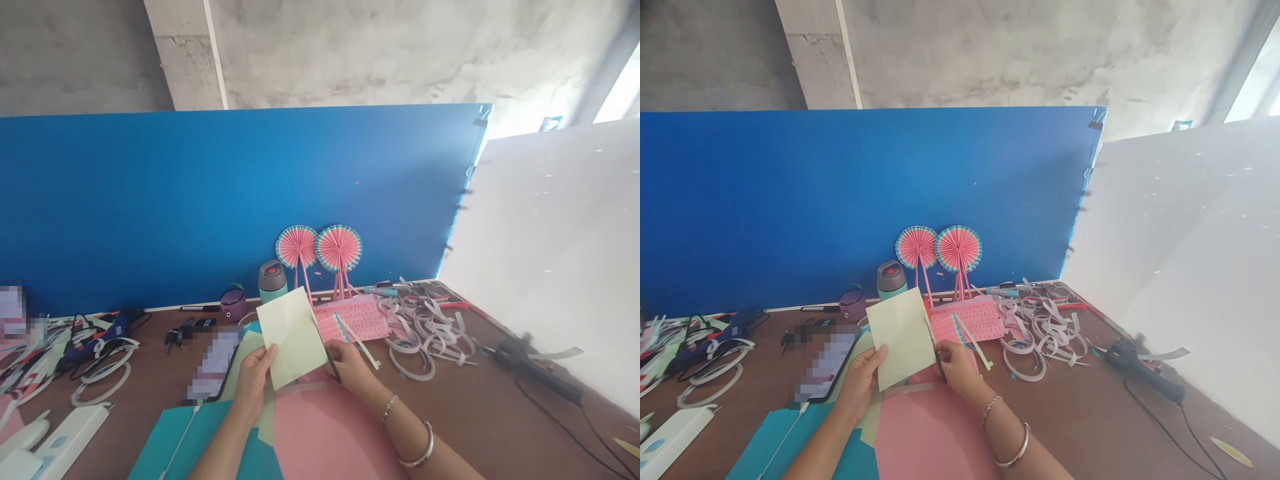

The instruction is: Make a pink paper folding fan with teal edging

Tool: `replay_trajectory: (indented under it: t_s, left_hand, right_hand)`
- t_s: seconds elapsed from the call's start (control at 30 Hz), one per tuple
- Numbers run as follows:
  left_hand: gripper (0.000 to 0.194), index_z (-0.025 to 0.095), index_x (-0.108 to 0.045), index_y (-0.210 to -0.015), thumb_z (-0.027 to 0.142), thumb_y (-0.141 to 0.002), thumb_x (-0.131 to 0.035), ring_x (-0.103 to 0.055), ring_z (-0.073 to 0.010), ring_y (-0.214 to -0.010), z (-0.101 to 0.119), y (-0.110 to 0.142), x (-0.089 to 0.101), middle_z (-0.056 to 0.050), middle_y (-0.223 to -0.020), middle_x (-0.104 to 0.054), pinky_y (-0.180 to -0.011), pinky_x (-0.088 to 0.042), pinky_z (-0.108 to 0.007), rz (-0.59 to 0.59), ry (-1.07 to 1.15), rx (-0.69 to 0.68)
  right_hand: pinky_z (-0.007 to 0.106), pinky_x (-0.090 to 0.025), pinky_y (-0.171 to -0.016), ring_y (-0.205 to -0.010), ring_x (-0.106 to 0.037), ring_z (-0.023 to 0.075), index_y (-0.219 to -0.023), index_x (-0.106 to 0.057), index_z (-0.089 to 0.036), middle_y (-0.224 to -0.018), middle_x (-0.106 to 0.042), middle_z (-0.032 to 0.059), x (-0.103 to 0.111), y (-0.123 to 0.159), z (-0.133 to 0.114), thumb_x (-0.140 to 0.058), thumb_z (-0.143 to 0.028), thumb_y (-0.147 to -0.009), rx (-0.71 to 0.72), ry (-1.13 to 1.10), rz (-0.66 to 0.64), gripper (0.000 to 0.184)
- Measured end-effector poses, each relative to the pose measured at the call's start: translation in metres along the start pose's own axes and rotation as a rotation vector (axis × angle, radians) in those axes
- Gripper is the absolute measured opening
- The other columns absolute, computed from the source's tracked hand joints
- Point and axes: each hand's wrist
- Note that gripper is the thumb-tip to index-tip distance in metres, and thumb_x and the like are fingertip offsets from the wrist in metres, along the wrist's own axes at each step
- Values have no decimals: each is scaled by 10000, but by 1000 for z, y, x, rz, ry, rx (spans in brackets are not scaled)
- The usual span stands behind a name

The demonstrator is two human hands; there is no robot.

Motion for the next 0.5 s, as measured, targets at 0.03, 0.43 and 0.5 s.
replay_trajectory:
  t_s: [0.03, 0.43, 0.5]
  left_hand:
    - [465, 137, -685, -1062, 446, -715, -707, -651, -320, -979, 0, 0, 0, -129, -1087, -696, -803, -525, -379, 0, 0, -1]
    - [466, 144, -679, -1073, 448, -721, -700, -656, -316, -970, 0, 1, -1, -123, -1038, -714, -805, -524, -382, -3, -6, 5]
    - [477, 145, -676, -1083, 452, -719, -701, -663, -313, -952, 1, 2, -2, -124, -1030, -717, -799, -524, -380, -2, -10, 1]
  right_hand:
    - [192, -250, -403, -422, -356, 67, -731, -576, -169, -528, -483, -55, 0, 0, 1, -523, -208, -590, 6, -4, -1, 156]
    - [200, -258, -414, -411, -363, 70, -730, -581, -172, -498, -455, -67, 1, 1, -2, -499, -206, -565, -32, 11, 9, 187]
    - [200, -252, -415, -414, -362, 70, -726, -585, -171, -491, -453, -67, 1, 1, -3, -494, -190, -557, -25, 24, 13, 192]
Point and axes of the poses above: each hand's wrist, its own y-axis away from the middle knuckle, its own x-axis out of the back of the hand, z = x × y
